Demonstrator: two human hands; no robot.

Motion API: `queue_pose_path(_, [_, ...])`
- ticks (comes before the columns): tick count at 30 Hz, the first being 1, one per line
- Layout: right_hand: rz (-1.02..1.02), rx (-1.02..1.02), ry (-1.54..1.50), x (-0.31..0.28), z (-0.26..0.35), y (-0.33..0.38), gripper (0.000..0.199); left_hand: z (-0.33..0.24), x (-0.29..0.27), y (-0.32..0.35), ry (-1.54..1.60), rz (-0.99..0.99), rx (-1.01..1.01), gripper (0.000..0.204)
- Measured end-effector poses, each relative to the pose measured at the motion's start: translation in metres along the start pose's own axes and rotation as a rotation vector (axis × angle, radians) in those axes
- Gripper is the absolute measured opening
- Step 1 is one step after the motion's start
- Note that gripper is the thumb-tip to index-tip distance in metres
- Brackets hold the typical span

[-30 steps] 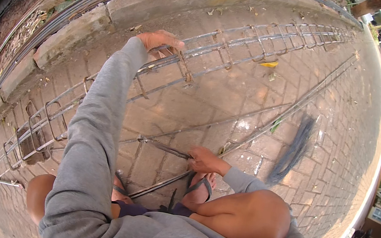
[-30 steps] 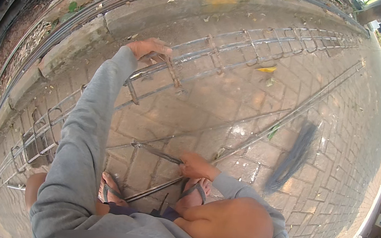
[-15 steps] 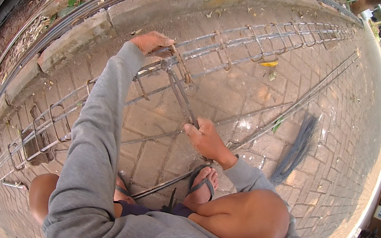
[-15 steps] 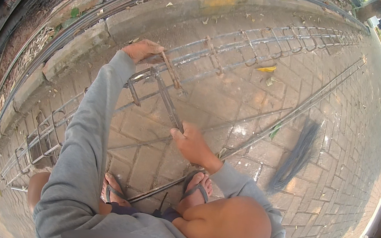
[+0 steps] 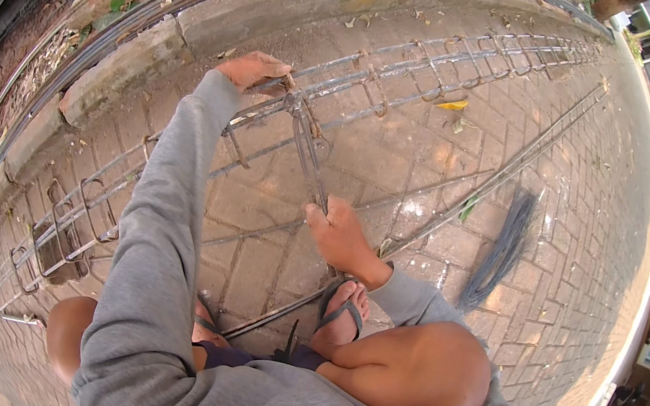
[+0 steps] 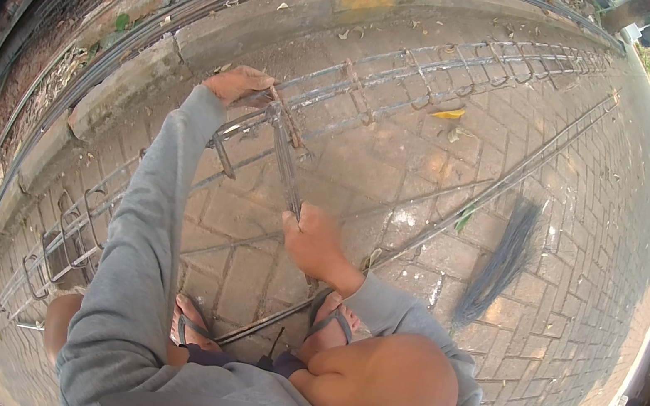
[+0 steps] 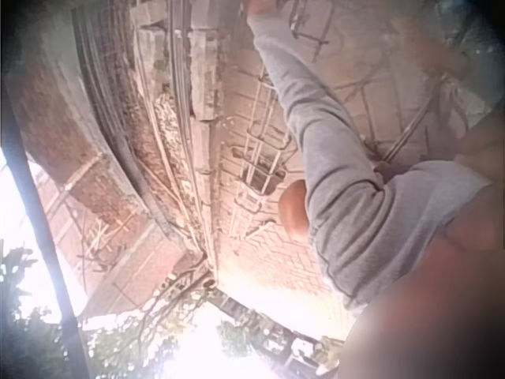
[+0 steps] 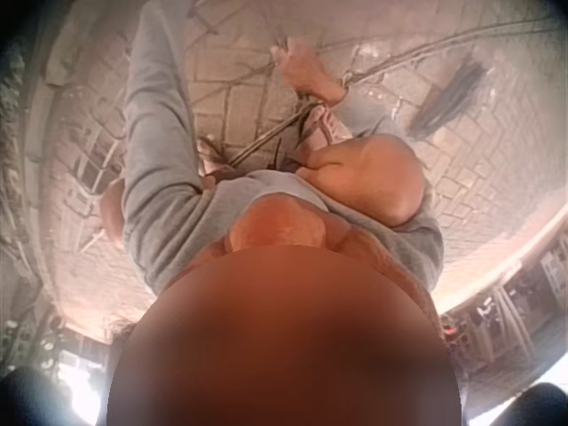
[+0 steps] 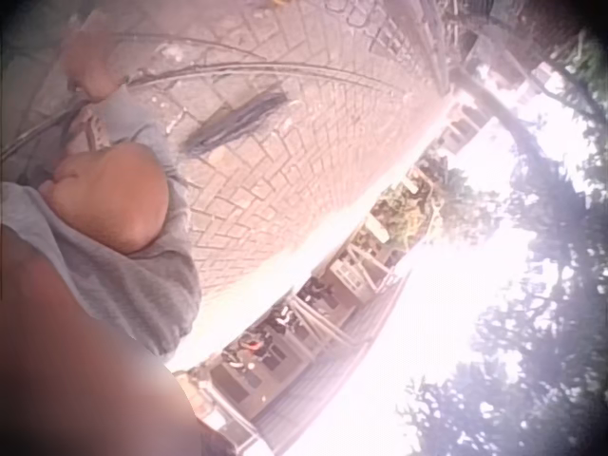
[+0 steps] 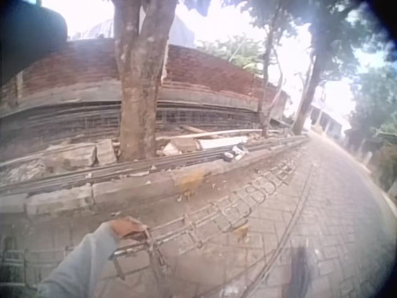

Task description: The person assembles a long metal frame by hand, using pliers to twist wire ties at multiple joints. They repeatedly position the frame, secure connections, and adjust sections while working on a paved outdoor area.

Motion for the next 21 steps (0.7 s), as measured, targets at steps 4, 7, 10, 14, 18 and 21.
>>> queue_pose_path(4, [0.021,0.051,-0.077,0.0,-0.002,0.0,0.033,0.001,0.002,0.002,-0.021,0.001,0.03,0.048])
queue_pose_path(7, [0.053,0.01,-0.038,-0.002,-0.001,-0.001,0.033,0.0,0.001,0.002,-0.033,-0.059,0.053,0.048])
queue_pose_path(10, [0.01,0.007,-0.011,0.0,0.001,-0.001,0.033,0.0,0.002,0.003,0.004,-0.028,0.007,0.05])
queue_pose_path(14, [0.048,0.041,-0.132,0.007,0.001,-0.004,0.033,-0.005,0.005,0.006,-0.02,-0.012,0.008,0.053])
queue_pose_path(18, [0.016,0.162,-0.172,0.012,-0.007,-0.006,0.031,-0.007,0.011,0.01,-0.041,-0.059,0.038,0.056])
queue_pose_path(21, [-0.112,-0.064,-0.07,0.018,-0.002,-0.004,0.03,-0.008,0.011,0.01,-0.053,-0.083,0.037,0.056])
Point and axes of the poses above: each hand's wrist, its own y-axis away from the middle knuckle, its own x-axis out of the palm, z = x × y, the point moved 3 cm from there along -y, towards the middle knuckle, and after that the axes turned 10 degrees about -z, right-handed, at the moved point
